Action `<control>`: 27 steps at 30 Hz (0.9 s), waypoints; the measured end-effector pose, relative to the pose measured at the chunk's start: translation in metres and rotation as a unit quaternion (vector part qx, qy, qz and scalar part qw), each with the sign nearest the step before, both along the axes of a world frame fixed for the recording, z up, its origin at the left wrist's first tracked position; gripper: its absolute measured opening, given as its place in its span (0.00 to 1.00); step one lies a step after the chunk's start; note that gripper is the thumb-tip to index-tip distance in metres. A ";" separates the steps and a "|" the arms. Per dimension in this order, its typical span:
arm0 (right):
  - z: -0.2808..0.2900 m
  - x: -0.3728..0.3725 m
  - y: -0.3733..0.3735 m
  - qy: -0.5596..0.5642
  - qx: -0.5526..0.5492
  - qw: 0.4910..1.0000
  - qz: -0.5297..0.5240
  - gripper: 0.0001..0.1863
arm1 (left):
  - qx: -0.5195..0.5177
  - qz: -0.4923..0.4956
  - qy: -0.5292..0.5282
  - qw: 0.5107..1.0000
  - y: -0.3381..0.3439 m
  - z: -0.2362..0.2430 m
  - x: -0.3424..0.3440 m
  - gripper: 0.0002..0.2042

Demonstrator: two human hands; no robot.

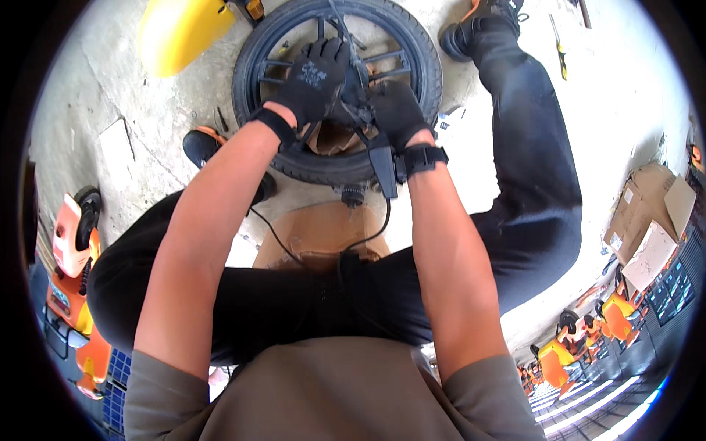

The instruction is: The person removes a brake assembly from a wheel, handles a brake shoe component, and then places the brake hub assembly back onto the wheel hub.

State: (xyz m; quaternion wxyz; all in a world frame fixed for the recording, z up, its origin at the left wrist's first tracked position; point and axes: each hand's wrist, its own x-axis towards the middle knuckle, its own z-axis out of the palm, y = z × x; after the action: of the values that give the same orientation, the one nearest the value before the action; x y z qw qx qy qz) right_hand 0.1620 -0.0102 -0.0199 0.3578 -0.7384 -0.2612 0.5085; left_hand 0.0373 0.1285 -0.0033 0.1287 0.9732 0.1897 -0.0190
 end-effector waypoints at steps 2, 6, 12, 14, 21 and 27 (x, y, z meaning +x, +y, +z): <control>-0.002 -0.004 -0.002 0.021 -0.008 0.999 -0.031 0.11 | 0.048 -0.003 0.033 0.998 -0.001 0.000 0.001 0.34; 0.024 -0.006 0.004 0.085 -0.037 0.993 -0.075 0.10 | 0.032 0.021 0.009 0.999 -0.001 0.004 0.002 0.29; 0.023 -0.003 0.001 0.005 -0.050 0.999 -0.015 0.10 | 0.014 0.028 0.008 0.999 -0.001 0.006 0.001 0.27; 0.024 -0.003 0.003 0.025 -0.051 0.998 -0.028 0.11 | 0.029 0.029 -0.029 0.999 -0.001 0.003 -0.001 0.23; 0.021 0.004 0.000 0.074 -0.061 0.995 -0.008 0.10 | 0.050 0.019 -0.003 0.999 -0.002 0.003 0.000 0.28; 0.025 0.005 -0.006 0.161 -0.063 0.984 -0.034 0.09 | 0.056 0.032 0.014 0.998 -0.009 0.002 -0.006 0.32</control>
State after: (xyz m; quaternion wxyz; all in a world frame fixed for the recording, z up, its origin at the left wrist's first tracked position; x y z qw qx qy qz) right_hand 0.1673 -0.0165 0.0046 0.3644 -0.6767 -0.1426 0.6237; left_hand 0.0313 0.1200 -0.0010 0.0723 0.9719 0.2235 -0.0175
